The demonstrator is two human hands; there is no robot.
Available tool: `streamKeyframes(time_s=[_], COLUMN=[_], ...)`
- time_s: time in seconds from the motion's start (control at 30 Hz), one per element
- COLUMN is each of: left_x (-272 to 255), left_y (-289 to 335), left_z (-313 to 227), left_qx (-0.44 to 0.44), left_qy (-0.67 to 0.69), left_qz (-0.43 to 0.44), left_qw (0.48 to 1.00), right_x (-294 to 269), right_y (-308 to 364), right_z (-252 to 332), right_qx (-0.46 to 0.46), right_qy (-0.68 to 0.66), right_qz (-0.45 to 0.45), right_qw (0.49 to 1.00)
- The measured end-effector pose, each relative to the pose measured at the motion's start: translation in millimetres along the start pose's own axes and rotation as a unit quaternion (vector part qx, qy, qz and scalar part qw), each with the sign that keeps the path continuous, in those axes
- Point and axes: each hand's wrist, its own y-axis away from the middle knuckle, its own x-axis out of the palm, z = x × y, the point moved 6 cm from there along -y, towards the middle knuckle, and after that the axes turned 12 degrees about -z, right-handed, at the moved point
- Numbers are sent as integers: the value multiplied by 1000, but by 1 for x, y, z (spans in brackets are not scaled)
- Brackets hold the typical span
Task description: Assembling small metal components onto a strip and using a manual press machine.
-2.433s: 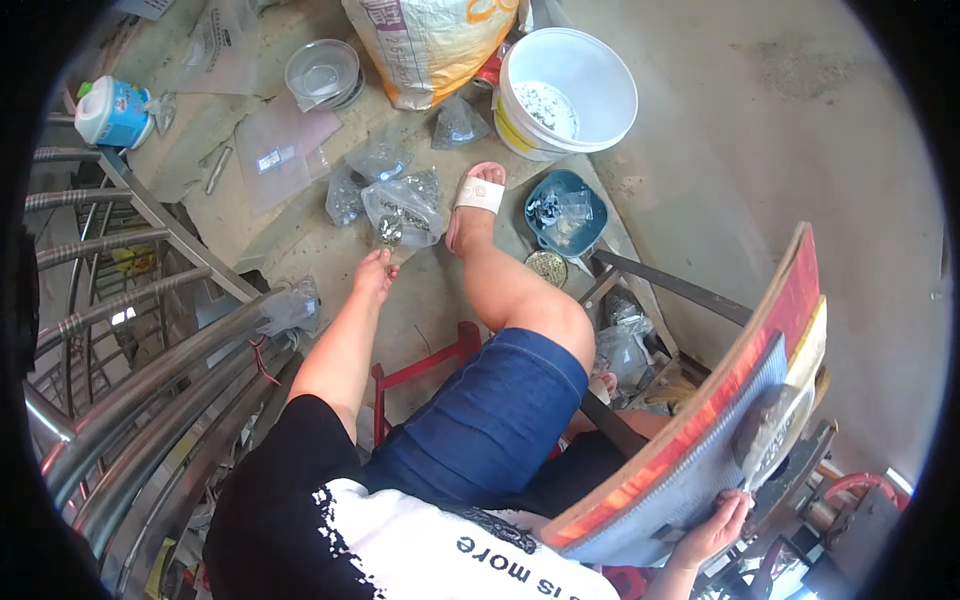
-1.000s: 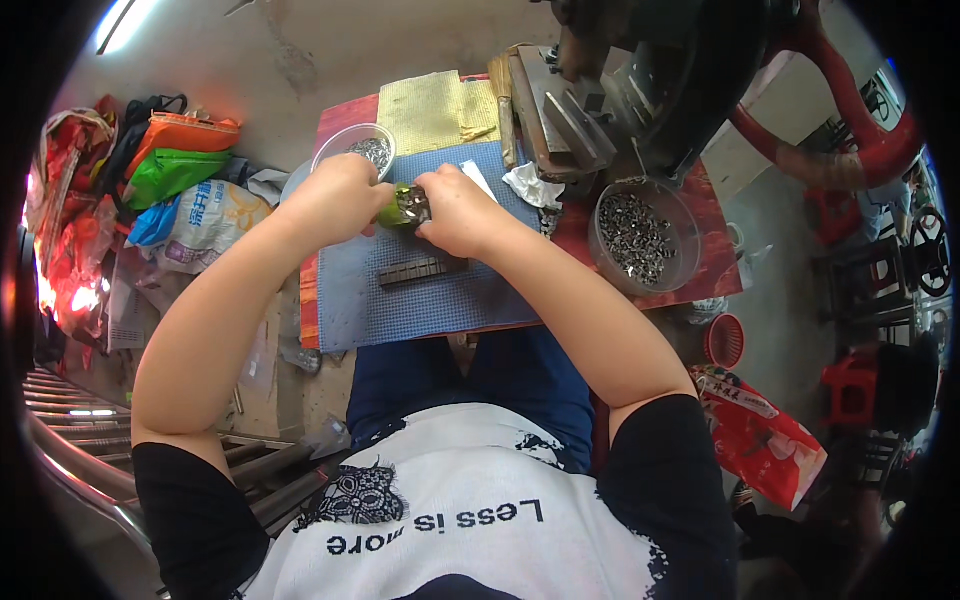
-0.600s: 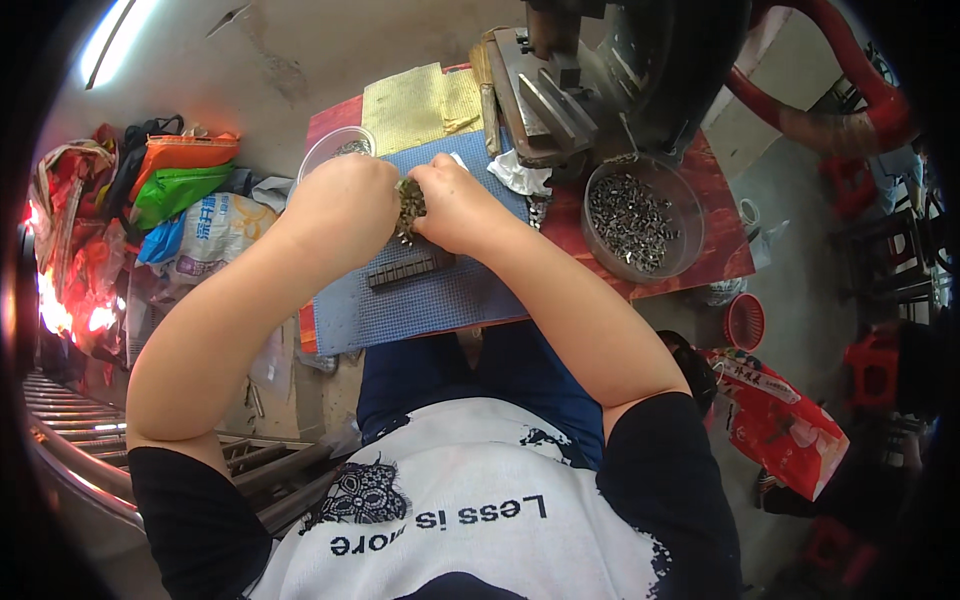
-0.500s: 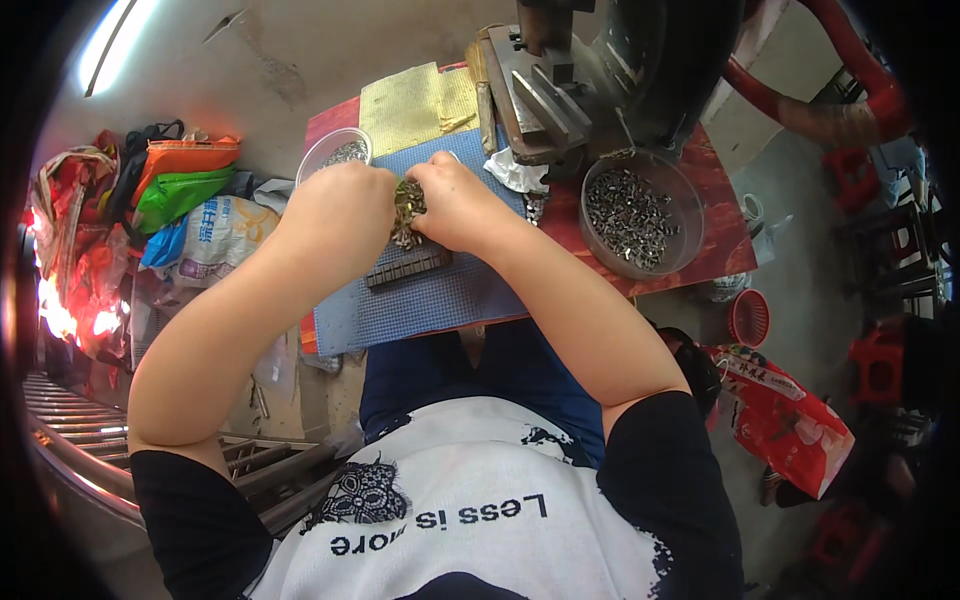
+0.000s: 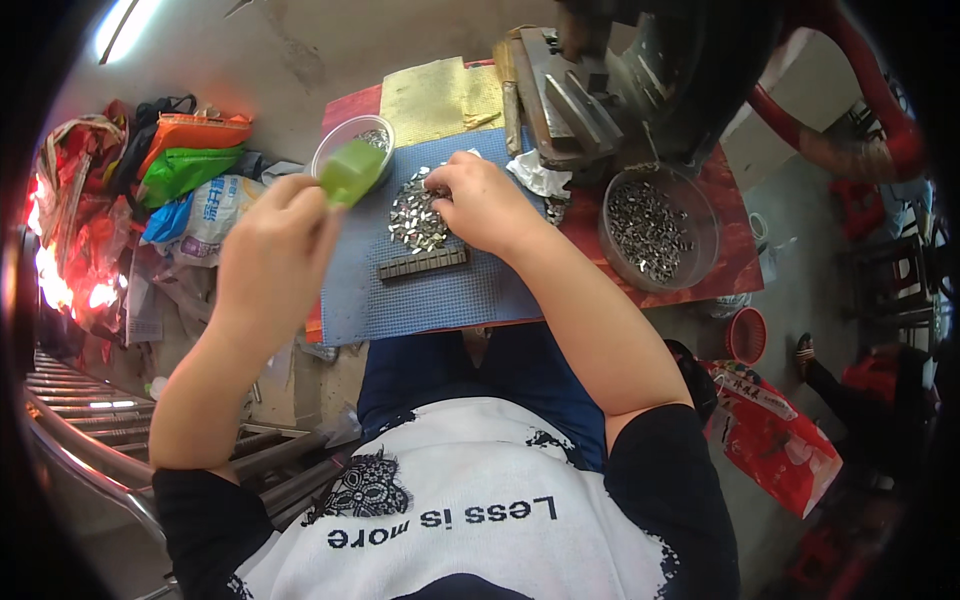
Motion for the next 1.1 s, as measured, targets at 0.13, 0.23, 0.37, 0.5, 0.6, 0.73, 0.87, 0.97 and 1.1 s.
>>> streamKeyframes(time_s=[0.13,0.23,0.37,0.5,0.6,0.73,0.87,0.97,1.1], left_x=[-21,-3,88,194,254,327,395,440,449], left_y=[35,105,240,351,397,436,477,515,498], left_z=[78,171,281,344,353,357,352,364,361], left_qx=[-135,-267,-576,-590,-612,-626,-663,-673,-609], left_qy=[66,99,286,45,11,13,20,17,56], left_qz=[-126,-190,-113,14,72,147,259,273,337], left_qw=[981,940,758,806,787,765,702,687,716], right_x=[3,8,10,-1,-10,-4,-19,-10,-10], right_y=[1,-1,-7,3,31,59,67,67,68], right_z=[12,32,17,20,21,18,-1,2,13], right_qx=[-22,-79,-25,-42,15,45,148,106,138], right_qy=[11,7,25,128,131,116,133,161,214], right_qz=[-9,19,4,-65,-112,-132,-144,-122,-114], right_qw=[1000,997,999,989,985,984,969,974,960])
